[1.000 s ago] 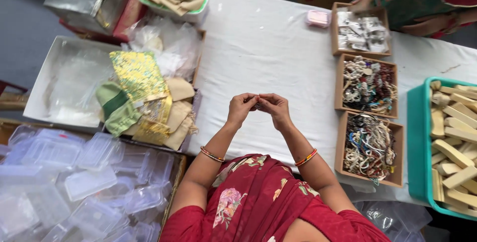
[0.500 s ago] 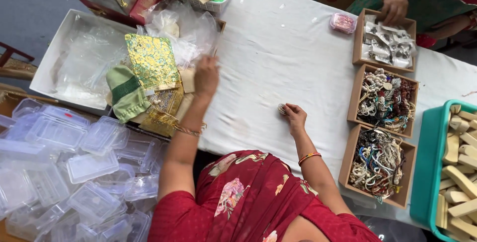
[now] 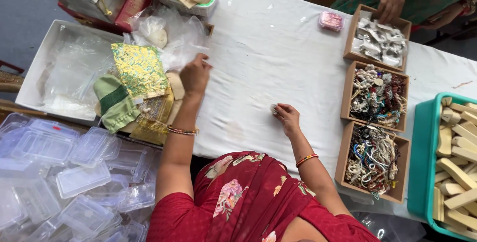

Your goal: The person arranges a gold-colored necklace on a white table, then folds it and places it into a small plastic bag. She then places the bag into a decorative pouch and puts the pouch into a plastic container. She repeats this process with a silver-colored necklace.

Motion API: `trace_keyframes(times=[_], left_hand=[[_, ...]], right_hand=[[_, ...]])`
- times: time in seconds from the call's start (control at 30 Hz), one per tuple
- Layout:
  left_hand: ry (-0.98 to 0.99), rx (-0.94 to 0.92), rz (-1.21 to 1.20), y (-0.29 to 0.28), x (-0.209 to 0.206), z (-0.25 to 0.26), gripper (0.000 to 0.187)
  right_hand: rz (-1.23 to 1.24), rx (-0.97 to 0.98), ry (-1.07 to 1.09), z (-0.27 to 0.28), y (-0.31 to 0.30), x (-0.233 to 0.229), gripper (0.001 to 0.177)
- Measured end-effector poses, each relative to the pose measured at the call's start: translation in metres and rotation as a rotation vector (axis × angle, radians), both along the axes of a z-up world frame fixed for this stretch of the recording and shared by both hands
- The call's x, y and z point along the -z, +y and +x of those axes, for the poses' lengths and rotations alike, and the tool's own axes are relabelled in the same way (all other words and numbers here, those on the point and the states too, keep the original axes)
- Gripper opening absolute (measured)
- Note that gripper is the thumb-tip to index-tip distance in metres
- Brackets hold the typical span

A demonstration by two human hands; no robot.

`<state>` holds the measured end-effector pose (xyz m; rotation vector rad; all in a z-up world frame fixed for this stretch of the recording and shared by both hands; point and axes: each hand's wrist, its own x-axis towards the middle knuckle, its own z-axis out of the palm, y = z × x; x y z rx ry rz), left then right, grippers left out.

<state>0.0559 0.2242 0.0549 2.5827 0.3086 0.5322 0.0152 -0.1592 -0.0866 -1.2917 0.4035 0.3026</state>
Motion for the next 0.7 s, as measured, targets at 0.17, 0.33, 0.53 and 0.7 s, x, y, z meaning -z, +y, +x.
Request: trace_keyframes(times=[0.17,0.33,0.53,0.7], left_hand=[[0.118,0.219,-0.289,-0.082,0.012,-0.007,0.032],[0.262,0.405,-0.276,-0.132,0.008,-0.021,0.029],[0.39,0.469,-0.568,-0.136,0.011,-0.032,0.035],[0.1,0.433,-0.37,-0.142,0.029,-0.036,0.013]], right_hand=[[-0.18,-0.37,-0.421,-0.003,0.043,-0.07,0.035],[-0.665,-0.463,-0.863,-0.012,0.064,-0.127,0.04],[-0.928,-0.349,-0.973,-0.025,0.049,-0.125,0.023],[-1.052,-0.456,-1.061,-0.035,0.047,-0.12,0.015]])
